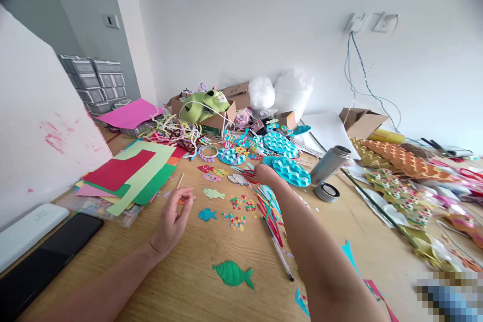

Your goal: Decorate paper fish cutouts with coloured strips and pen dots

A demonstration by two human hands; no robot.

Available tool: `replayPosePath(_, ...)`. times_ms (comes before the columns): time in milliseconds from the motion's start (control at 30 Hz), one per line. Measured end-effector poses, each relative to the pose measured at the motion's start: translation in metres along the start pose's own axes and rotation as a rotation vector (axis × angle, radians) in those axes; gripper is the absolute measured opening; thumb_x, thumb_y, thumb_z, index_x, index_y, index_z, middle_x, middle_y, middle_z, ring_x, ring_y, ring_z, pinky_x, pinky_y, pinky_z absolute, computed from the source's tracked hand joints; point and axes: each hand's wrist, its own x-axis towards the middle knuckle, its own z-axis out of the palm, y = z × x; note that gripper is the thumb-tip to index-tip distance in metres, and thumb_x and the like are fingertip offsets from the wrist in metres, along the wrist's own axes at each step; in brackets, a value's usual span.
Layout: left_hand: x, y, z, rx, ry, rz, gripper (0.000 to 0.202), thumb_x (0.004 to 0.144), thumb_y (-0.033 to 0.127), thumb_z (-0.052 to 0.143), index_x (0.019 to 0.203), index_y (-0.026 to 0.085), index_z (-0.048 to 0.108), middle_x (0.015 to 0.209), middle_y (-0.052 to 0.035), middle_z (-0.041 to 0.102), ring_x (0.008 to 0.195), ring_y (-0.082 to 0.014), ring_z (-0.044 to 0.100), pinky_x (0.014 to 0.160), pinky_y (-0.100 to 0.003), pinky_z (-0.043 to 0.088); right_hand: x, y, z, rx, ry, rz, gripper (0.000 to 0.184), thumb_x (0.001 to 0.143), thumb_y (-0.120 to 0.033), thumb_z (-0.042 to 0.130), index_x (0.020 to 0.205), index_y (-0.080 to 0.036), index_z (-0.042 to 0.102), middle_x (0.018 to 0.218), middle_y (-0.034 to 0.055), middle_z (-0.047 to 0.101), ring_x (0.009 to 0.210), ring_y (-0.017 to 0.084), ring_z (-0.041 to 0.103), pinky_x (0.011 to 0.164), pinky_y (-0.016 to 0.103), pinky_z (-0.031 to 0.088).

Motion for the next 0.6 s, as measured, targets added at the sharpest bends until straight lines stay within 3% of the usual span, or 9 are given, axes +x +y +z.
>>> replayPosePath(233, 0.002, 0.003, -0.003, 0.026, -0.029, -0.023, 0.019, 0.093, 0.027, 0.047, 0.108, 0.018, 0.054, 0.095, -0.0081, 0.064, 0.084, -0.0171, 0.062, 0.077, -0.032, 0.051, -0.024, 0.001, -0.012, 0.068, 0.081, 0.0, 0.029, 0.092, -0.034, 0.056, 0.116, -0.018, 0.059, 0.119, 0.0073, 0.059, 0.101, 0.021, 0.06, 0.086, 0.039, 0.051)
replayPosePath(300, 0.001, 0.004, -0.003, 0.018, -0.036, -0.023, 0.02, 0.093, 0.028, 0.047, 0.108, 0.018, 0.054, 0.095, -0.0083, 0.064, 0.083, -0.017, 0.062, 0.077, -0.032, 0.051, -0.042, 0.002, -0.02, 0.103, 0.144, -0.009, 0.024, 0.09, -0.024, 0.057, 0.11, -0.013, 0.064, 0.112, 0.0101, 0.065, 0.104, 0.023, 0.06, 0.087, 0.032, 0.048)
replayPosePath(433, 0.001, 0.003, -0.003, 0.017, -0.057, -0.01, 0.02, 0.092, 0.028, 0.047, 0.109, 0.018, 0.054, 0.096, -0.0083, 0.064, 0.084, -0.0167, 0.062, 0.077, -0.032, 0.051, -0.101, 0.0, -0.024, 0.174, 0.227, -0.041, 0.029, 0.089, -0.021, 0.052, 0.115, -0.015, 0.065, 0.106, 0.0093, 0.069, 0.092, 0.021, 0.064, 0.077, 0.026, 0.047)
replayPosePath(600, 0.0, 0.004, -0.001, 0.013, -0.062, 0.018, 0.02, 0.091, 0.029, 0.048, 0.106, 0.018, 0.055, 0.095, -0.0068, 0.063, 0.084, -0.0161, 0.061, 0.076, -0.031, 0.051, -0.198, -0.024, 0.01, 0.316, 0.439, -0.242, 0.026, 0.092, -0.027, 0.046, 0.103, -0.018, 0.067, 0.096, 0.0087, 0.069, 0.089, 0.02, 0.063, 0.078, 0.029, 0.048)
